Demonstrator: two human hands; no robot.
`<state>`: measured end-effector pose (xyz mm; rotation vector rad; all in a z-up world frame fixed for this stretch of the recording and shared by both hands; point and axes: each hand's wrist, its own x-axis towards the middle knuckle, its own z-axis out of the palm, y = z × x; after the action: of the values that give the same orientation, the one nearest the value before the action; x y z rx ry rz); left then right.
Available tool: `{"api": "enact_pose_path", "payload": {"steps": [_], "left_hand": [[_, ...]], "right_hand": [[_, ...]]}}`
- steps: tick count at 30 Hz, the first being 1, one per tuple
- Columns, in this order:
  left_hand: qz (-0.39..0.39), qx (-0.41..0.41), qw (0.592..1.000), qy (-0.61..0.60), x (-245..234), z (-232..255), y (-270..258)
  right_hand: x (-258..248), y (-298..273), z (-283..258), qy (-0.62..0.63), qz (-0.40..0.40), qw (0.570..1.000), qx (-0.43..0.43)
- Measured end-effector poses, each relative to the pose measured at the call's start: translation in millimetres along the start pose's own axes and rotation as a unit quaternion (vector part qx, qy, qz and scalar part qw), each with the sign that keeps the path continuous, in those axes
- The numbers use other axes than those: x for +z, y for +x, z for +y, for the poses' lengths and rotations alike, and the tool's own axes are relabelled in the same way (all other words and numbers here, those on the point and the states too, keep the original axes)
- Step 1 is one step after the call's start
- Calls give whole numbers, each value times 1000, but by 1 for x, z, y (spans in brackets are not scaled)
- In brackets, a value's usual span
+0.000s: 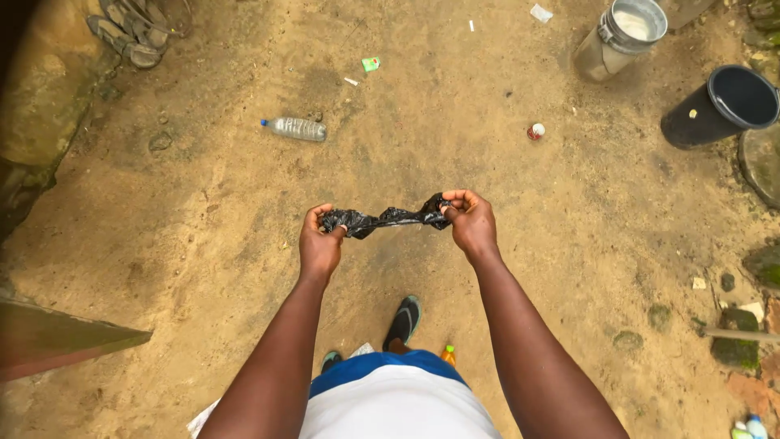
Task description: Walk around an outdoor yard inspecting and handling various items of trash and plastic bags.
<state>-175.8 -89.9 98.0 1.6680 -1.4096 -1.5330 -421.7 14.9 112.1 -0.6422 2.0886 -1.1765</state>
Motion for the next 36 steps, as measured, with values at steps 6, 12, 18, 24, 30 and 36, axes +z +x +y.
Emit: {"api": "enact_pose_path", "payload": {"steps": [6, 12, 18, 24, 30, 36], "left_hand": [[60, 80, 995, -25, 63, -3, 44], [43, 72, 996, 9, 107, 10, 66], [21, 60, 996, 69, 140, 44, 86], [-35, 72, 997, 15, 167, 70, 127], [-55, 81, 992, -76, 193, 62, 229], [-89, 35, 993, -63, 198, 122, 289]], "right_hand": [[-39, 59, 27, 84, -35, 996, -14], [-76, 81, 36, 69, -8, 997, 18], [-101, 95, 16, 49, 34, 997, 58], [-106, 137, 5, 57, 54, 995, 66], [-96, 215, 16, 70, 60, 995, 33], [-75, 260, -49, 57, 77, 992, 80]]}}
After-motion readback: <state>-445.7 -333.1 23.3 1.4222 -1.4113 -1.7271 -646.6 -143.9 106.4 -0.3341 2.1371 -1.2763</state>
